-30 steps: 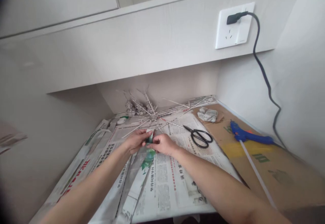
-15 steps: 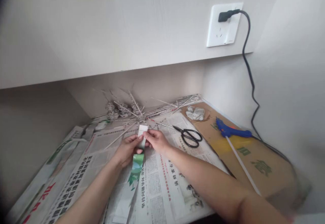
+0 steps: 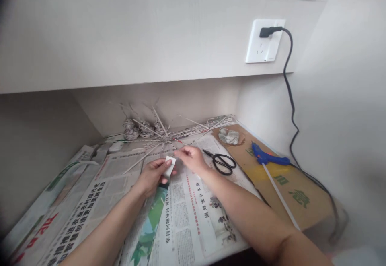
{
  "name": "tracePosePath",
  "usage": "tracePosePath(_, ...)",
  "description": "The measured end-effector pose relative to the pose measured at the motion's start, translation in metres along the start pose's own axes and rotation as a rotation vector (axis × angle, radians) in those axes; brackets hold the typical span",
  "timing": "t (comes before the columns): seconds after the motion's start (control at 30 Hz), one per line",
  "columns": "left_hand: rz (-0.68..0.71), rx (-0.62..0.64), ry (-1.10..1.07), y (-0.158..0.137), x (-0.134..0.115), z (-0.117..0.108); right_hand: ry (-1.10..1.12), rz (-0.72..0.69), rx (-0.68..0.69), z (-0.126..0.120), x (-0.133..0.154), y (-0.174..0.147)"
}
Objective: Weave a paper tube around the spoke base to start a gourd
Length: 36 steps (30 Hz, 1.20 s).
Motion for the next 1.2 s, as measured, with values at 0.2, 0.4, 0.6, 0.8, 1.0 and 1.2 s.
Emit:
tracePosePath(0.2,0.005,-0.055,-0.077,0.003,-0.003,-0.007,-1.034,0.049,-0.178,-0.107,0.001,0.031)
tracePosePath(0.4,0.009,-0.083,-0.058,0.002,-0.004,-0.008,-1.345,0.515,0.178,-0.164,-0.026,0.022)
tracePosePath(0.6,0.015,-0.037,-0.039,0.0,-0.001,-0.004,-1.37,0.452,0.182,-0.164,-0.033,0.023)
tracePosePath(0.8,0.004,-0.043,-0.062,0.0,-0.002,-0.004,-1.353,0.483,0.145,-0.164,-0.033,0.029)
tracePosePath(1.0,0.005,-0.053,-0.079,0.0,-0.002,-0.003,-1.478,0.286,-0.138,-0.13,0.0,0.034)
tracePosePath(1.2,0.024,-0.023,-0.089,-0.002,-0.003,-0.002,-0.282,0.173,0.246,-0.015,0.002,0.015)
Point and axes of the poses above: each hand's wrist, its own y-axis towards the middle knuckle, its own z-axis out of the palm, x = y × z, the point moved 3 cm from there along y, towards the middle knuckle, and after that the axes turned 14 degrees about -z, right-handed, at the moved point
